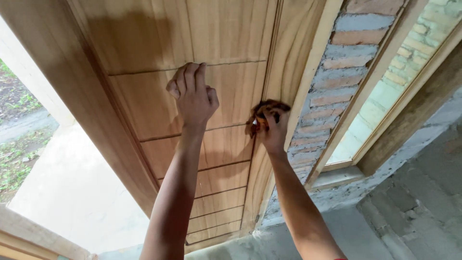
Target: The person wipes the surface of a wooden door with a patterned cloth. They move the cloth across the panels and edges of the door in a systematic manner, covering the entire visible surface.
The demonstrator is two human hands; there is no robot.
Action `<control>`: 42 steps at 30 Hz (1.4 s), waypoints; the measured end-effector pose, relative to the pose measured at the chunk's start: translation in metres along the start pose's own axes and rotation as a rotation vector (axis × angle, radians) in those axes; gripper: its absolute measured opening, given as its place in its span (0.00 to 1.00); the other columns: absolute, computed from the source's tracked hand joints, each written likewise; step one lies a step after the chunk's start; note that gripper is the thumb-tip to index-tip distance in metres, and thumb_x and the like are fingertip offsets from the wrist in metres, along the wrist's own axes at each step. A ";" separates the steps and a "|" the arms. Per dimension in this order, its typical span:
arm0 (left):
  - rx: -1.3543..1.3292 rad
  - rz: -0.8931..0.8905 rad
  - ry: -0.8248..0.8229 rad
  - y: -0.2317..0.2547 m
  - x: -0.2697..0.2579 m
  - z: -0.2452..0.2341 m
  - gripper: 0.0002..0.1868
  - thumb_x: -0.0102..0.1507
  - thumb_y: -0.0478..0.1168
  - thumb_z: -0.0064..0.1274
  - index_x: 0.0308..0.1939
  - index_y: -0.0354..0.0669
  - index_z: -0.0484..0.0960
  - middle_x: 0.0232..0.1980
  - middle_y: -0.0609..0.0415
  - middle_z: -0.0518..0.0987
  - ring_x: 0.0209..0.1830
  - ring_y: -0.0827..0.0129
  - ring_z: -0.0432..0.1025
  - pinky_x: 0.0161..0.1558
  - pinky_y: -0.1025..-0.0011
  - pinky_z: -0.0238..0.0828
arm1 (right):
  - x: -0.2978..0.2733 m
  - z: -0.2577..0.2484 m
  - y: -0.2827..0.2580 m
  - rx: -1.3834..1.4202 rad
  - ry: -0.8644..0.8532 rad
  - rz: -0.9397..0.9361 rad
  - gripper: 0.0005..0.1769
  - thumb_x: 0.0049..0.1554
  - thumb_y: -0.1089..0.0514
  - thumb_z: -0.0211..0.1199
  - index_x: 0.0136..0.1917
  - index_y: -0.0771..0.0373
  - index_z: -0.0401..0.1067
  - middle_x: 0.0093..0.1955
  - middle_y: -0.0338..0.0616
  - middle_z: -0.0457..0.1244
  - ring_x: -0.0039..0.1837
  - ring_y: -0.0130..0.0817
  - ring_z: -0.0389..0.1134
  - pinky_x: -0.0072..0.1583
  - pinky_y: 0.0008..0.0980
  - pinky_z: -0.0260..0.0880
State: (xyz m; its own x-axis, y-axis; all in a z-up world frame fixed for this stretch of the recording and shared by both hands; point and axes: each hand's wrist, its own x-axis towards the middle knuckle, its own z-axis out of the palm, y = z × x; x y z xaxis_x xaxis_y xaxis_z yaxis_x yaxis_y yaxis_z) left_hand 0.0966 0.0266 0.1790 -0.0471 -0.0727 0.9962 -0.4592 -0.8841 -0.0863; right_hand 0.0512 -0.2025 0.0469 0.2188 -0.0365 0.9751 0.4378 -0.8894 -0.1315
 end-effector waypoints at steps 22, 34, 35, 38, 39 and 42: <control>-0.083 -0.066 -0.075 0.017 0.007 -0.015 0.28 0.53 0.32 0.48 0.60 0.37 0.73 0.62 0.48 0.70 0.62 0.54 0.64 0.57 0.53 0.51 | 0.010 -0.016 0.066 0.002 0.112 0.161 0.31 0.55 0.65 0.58 0.72 0.64 0.59 0.69 0.63 0.51 0.66 0.64 0.58 0.63 0.50 0.64; -0.030 -0.132 -0.140 0.022 0.001 -0.017 0.34 0.50 0.30 0.50 0.63 0.39 0.72 0.62 0.47 0.72 0.60 0.53 0.65 0.57 0.55 0.52 | 0.158 -0.054 0.054 -0.031 0.070 0.026 0.38 0.57 0.74 0.59 0.77 0.54 0.58 0.74 0.52 0.52 0.73 0.53 0.54 0.72 0.47 0.62; -0.028 -0.135 -0.149 0.023 0.000 -0.016 0.34 0.49 0.29 0.50 0.63 0.38 0.72 0.62 0.46 0.71 0.58 0.52 0.65 0.57 0.56 0.53 | 0.145 -0.057 0.049 0.024 0.055 0.039 0.41 0.54 0.77 0.54 0.77 0.52 0.58 0.71 0.54 0.55 0.68 0.52 0.59 0.68 0.43 0.65; 0.123 -0.037 0.010 0.005 -0.021 0.022 0.39 0.46 0.40 0.52 0.65 0.46 0.76 0.61 0.50 0.74 0.65 0.54 0.66 0.57 0.59 0.55 | 0.091 -0.063 0.026 0.984 0.133 0.657 0.22 0.65 0.49 0.56 0.65 0.65 0.63 0.53 0.46 0.66 0.46 0.35 0.73 0.46 0.29 0.79; 0.127 -0.040 0.009 0.013 -0.032 0.017 0.39 0.46 0.40 0.52 0.65 0.46 0.76 0.61 0.50 0.74 0.65 0.54 0.66 0.57 0.59 0.55 | 0.040 -0.038 0.059 0.986 0.127 0.658 0.22 0.65 0.49 0.56 0.65 0.65 0.63 0.53 0.46 0.66 0.46 0.35 0.73 0.46 0.29 0.79; 0.017 -0.078 -0.096 0.038 -0.079 0.003 0.38 0.54 0.36 0.53 0.71 0.37 0.69 0.73 0.34 0.64 0.74 0.37 0.54 0.66 0.48 0.54 | -0.089 -0.003 0.121 -0.106 -0.075 0.264 0.36 0.47 0.57 0.63 0.70 0.53 0.68 0.69 0.60 0.56 0.66 0.63 0.62 0.67 0.50 0.64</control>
State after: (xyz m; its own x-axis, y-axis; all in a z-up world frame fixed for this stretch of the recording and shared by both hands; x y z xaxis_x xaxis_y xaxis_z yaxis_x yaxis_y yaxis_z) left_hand 0.0855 -0.0028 0.0968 0.0737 -0.0467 0.9962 -0.4433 -0.8963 -0.0093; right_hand 0.0823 -0.3077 -0.0556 0.3782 -0.2428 0.8933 0.2646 -0.8964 -0.3557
